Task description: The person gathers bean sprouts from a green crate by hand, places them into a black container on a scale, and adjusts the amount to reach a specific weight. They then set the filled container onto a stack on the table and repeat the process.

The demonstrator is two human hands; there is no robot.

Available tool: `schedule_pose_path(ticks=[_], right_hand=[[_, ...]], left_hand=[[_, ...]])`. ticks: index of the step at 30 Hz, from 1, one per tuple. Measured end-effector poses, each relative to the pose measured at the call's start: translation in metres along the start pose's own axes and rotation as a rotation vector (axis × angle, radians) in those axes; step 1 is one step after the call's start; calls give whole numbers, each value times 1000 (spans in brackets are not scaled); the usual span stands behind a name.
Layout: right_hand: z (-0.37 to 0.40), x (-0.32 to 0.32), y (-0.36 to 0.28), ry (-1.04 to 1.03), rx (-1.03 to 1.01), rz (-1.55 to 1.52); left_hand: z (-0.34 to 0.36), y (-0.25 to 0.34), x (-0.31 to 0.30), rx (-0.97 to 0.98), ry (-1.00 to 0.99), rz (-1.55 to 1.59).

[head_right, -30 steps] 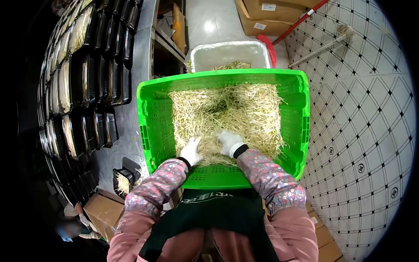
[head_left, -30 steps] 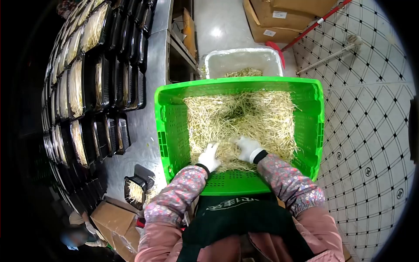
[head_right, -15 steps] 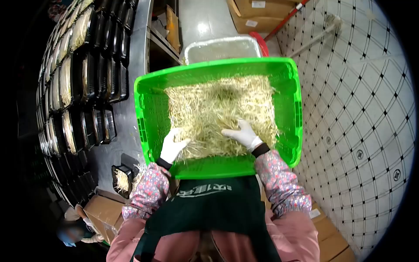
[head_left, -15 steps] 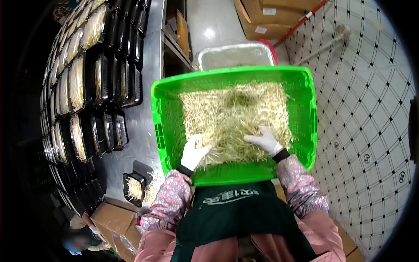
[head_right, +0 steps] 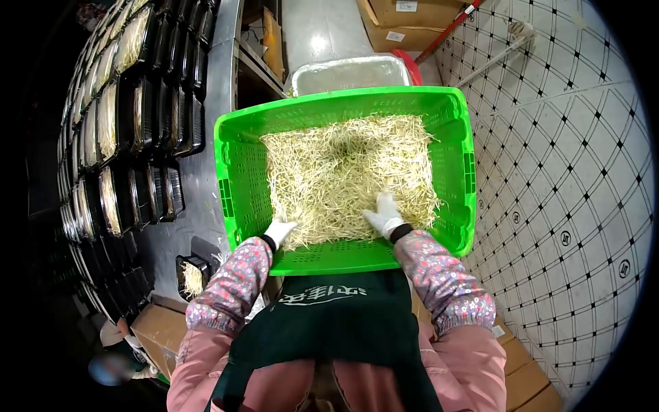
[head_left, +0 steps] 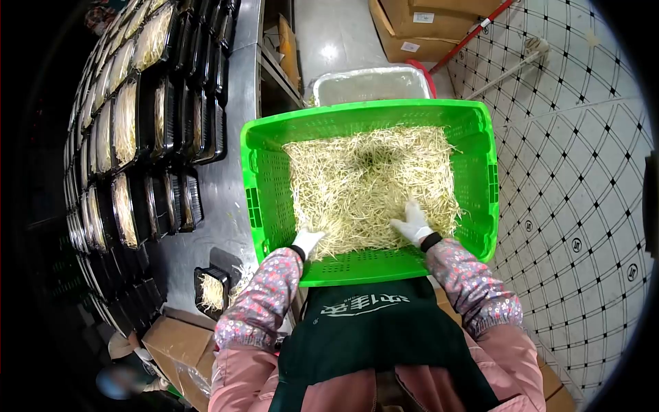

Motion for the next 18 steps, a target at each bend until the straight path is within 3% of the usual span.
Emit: schedule_pose_path(ticks=[2,3,4,5,6,8,10,12,13,14,15,18], right_hand=[[4,3,-46,-209,234,-101],[11,27,-50,-209,262,-407],[18,50,-52,-207,287,-719],[20,54,-61,-305,364,-665],[21,38,-73,-321,416,-782],[16,-1,-97,-354,523,-1009],[0,-8,-67,-375,470,-732],[-9,2,-30,-374,463,-541],[-9,4,-18,-278,374,-455],[-13,6,-9,-179,277,-369],[-15,11,1,-62,185,-232],[-8,39,-25,-112,225,-313]], left_hand=[[-7,-1,22,59,-57,-142],[-8,-6,39,157,-26,-54],[32,38,36,93,-61,251],[47,53,37,48,-101,319],[54,60,37,0,-144,387],[80,89,17,139,-179,413],[42,51,23,230,-224,474],[60,80,5,22,-201,433],[45,65,11,73,-235,500],[28,49,15,105,-128,286],[8,29,28,8,-110,337],[0,25,56,-123,-52,408]])
Point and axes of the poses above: each hand's wrist, its own z-axis away from the middle knuckle, its own x-axis out of the palm, y = z × x, the point moved 2 cm from there along -z, towards the middle knuckle, and after that the axes turned 13 degrees about y, right-handed, at the moved point
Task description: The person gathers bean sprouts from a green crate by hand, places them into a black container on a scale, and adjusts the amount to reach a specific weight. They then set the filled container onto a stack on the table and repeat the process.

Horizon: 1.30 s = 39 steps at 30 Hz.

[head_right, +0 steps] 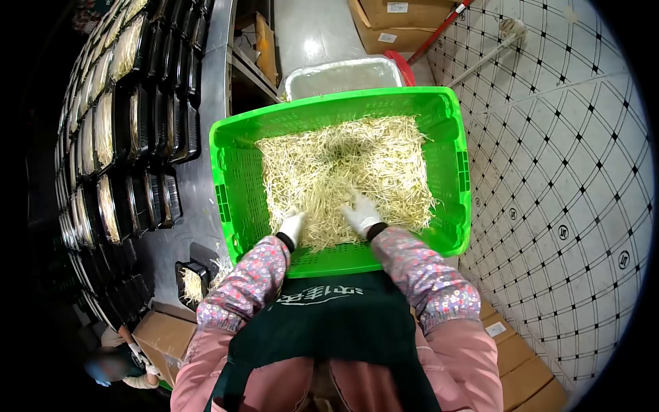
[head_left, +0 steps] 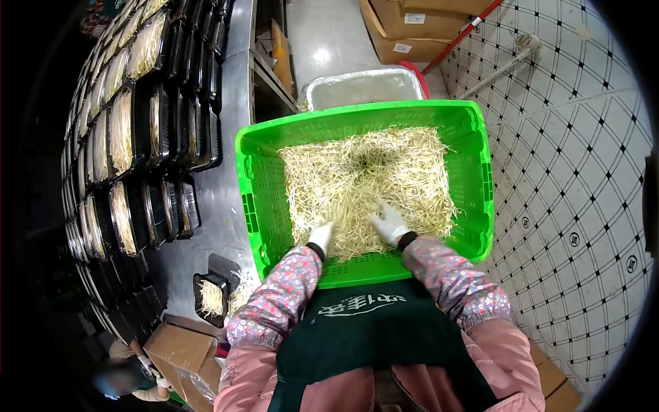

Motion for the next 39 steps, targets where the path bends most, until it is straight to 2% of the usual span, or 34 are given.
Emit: schedule_pose_path(ticks=[2,3,4,5,6,7,8,9,10,12,13,14,16,18,20,21,22,24,25,28,29,31,32,34,36,37,38,39], right_hand=[[14,18,-33,-131,-117,166],[16,37,-32,-67,-185,11],[23,21,-59,-114,-194,44],[22,3,-82,-147,-304,93],[17,-11,-100,-181,-414,142],[9,-22,-114,-247,-453,124],[-1,-31,-122,-312,-493,109],[-17,-25,-109,-358,-603,85],[-27,-30,-112,-437,-602,126],[-46,-41,-99,-360,-550,367],[-57,-42,-75,-257,-493,428],[-57,-49,-67,-172,-406,364],[-33,-62,-62,-99,-398,506],[-3,-55,-73,-179,-402,685],[14,-35,-79,-371,-454,782],[16,-23,-74,-379,-503,880],[8,-17,-70,-324,-472,868],[-21,-14,-66,-218,-409,846],[-39,-19,-69,-274,-330,720],[-69,-13,-50,-293,-329,524],[-74,-18,-47,-333,-300,539],[-77,-27,-43,-421,-243,568],[-74,-33,-35,-279,-348,476],[-68,-61,-32,-233,-343,411],[-64,-74,-23,-319,-156,532],[-54,-73,-21,-417,-94,451],[-39,-61,-3,-231,-356,479],[-16,-56,-16,-166,-413,574]], left_hand=[[25,15,25,-3,16,131],[41,24,34,-23,19,239],[58,34,40,-32,9,344],[86,52,39,-111,-25,529],[91,43,30,234,-51,268],[98,34,21,575,11,29],[116,53,26,161,-173,400],[135,73,29,-295,-197,771],[134,72,25,-311,-190,609],[132,67,12,-343,-171,284],[132,77,-1,-235,-242,82],[126,80,-14,-176,-304,-50],[95,49,-28,651,-82,-686],[96,64,-20,925,-104,-837],[95,84,4,838,-181,-1175],[79,83,15,907,-166,-1219],[63,81,26,975,-153,-1261],[52,119,44,883,-159,-1381],[30,121,47,852,-206,-1265],[2,130,51,751,-246,-1249],[-3,125,53,615,-215,-1331],[-3,112,39,759,-183,-1171],[5,112,28,841,-164,-1104],[29,114,2,814,-134,-1094],[31,99,-23,774,-98,-1206],[24,85,-30,702,-121,-1195],[20,76,-33,632,-142,-1181],[24,74,-31,698,-137,-1157]])
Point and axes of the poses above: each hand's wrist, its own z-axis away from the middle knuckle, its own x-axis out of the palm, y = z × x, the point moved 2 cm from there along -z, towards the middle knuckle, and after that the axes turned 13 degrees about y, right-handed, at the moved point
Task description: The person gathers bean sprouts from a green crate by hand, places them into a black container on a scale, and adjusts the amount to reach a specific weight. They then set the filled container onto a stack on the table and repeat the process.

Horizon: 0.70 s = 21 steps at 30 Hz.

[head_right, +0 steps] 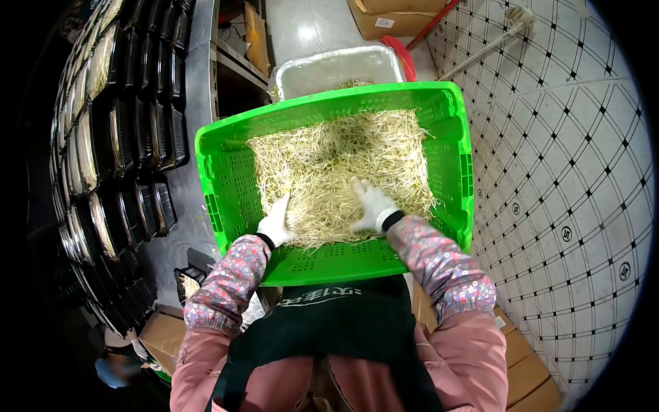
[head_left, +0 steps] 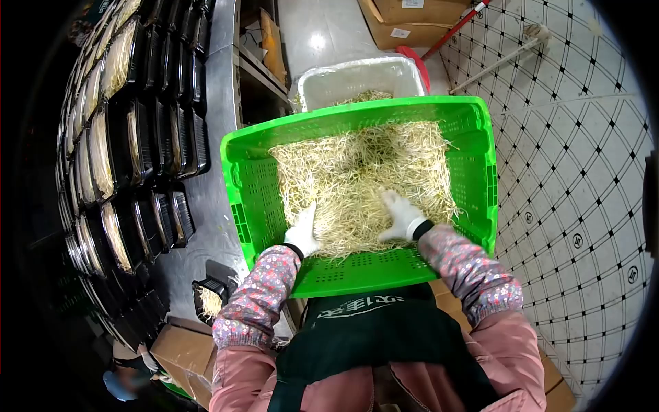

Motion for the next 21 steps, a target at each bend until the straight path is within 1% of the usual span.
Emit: schedule_pose_path(ticks=[1,2,3,4,5,7,9,10,11,12,13,15,16,17,18,19,21], right_hand=[[6,-6,-23,52,-30,111],[5,-4,-27,26,4,114],[3,-3,-30,3,36,115],[1,-3,-31,-19,67,116],[-4,5,-18,-45,79,11],[-19,21,34,-97,100,-196],[-31,-10,49,-113,176,-377],[-35,-38,42,-122,330,-549],[-39,-32,58,-3,261,-607],[-45,-66,33,-53,286,-484],[-51,-98,2,-100,309,-361],[-61,-80,-16,44,113,-401],[-71,-59,-19,-74,92,-397],[-79,-23,-4,-166,-38,-431],[-74,-26,-2,-140,-76,-336],[-69,-28,0,-113,-112,-243],[-57,-25,17,-3,28,-268]], left_hand=[[1,7,4,47,41,11],[-2,18,3,-14,-77,-37],[-4,24,3,-64,-96,-106],[-7,17,10,-131,-97,-76],[-9,8,17,-200,-97,-45],[-2,-3,9,-117,-37,-78],[18,-3,-14,-19,105,8],[25,4,-24,47,172,68],[31,12,-34,114,237,128],[33,28,-41,182,239,88],[33,39,-39,297,261,54],[24,65,-24,492,333,28],[21,80,-19,463,299,-13],[17,90,-16,432,266,-52],[16,88,-13,390,157,-101],[16,85,-13,366,185,-103],[20,73,-11,315,230,-103]])
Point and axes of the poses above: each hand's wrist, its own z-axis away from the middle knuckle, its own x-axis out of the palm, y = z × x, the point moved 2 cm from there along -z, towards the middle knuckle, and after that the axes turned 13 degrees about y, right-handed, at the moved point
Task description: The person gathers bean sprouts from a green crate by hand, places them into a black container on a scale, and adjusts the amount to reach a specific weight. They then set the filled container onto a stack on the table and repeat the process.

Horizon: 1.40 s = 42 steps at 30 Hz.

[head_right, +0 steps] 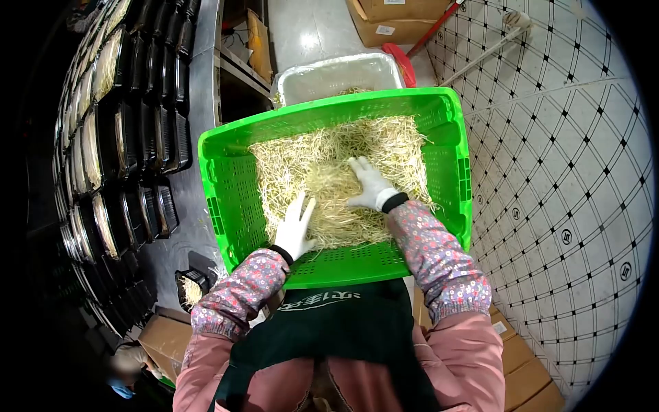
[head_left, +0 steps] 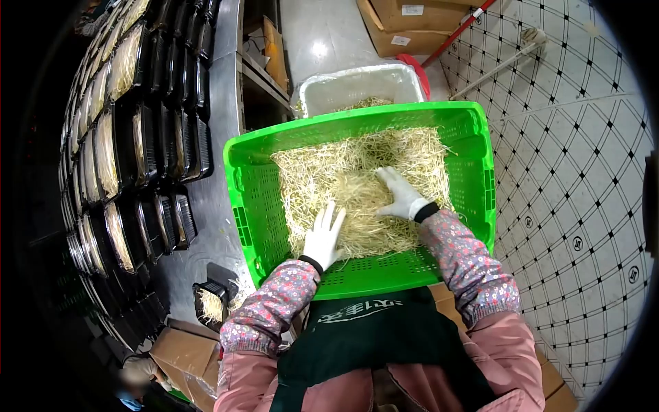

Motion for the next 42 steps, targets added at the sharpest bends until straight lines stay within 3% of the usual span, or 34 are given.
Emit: schedule_pose_path(ticks=[1,4,5,8,10,12,15,18,19,20,22,24,26,28,30,32,34,35,38,41,42], right_hand=[[12,-4,-4,29,53,46],[39,9,-33,-18,-23,265],[42,10,-50,-146,3,324],[28,29,-51,-188,80,418],[14,38,-28,-49,93,296],[0,42,-13,-122,120,173],[-1,47,3,-190,234,27],[2,83,47,-84,23,-35],[11,47,18,-162,117,70],[14,11,-7,-259,114,171],[15,15,34,-92,39,47],[10,-12,52,-52,190,142],[6,-39,54,68,201,-16],[3,-67,34,12,169,94],[-4,-64,4,-72,135,-74],[-15,-29,-4,-274,192,-170],[-18,20,31,-278,57,-152],[-20,22,36,-297,69,30],[-20,-16,25,-277,158,67],[-33,-14,22,38,24,134],[-39,-11,21,166,-36,135]], left_hand=[[-1,-3,4,-33,-107,-16],[-29,4,9,31,-176,-93],[-44,3,15,39,-174,-96],[-93,-3,22,38,-249,-113],[-114,-9,23,-48,-381,-1],[-124,-17,33,-91,-446,31],[-122,-24,43,-202,-399,61],[-105,-20,36,-234,-257,216],[-98,-18,29,-243,-195,221],[-90,-20,23,-217,-244,190],[-74,-28,16,-126,-163,139],[-60,-31,-5,-160,-157,124],[-46,-29,-23,-118,-88,175],[-37,-32,-15,132,-9,92],[-36,-15,-16,364,57,51],[-37,2,0,386,14,35],[-33,11,9,308,112,-164],[-27,10,6,144,87,-105],[9,-6,-1,-215,66,197],[40,-28,30,-593,37,481],[42,-36,54,-701,119,697]])
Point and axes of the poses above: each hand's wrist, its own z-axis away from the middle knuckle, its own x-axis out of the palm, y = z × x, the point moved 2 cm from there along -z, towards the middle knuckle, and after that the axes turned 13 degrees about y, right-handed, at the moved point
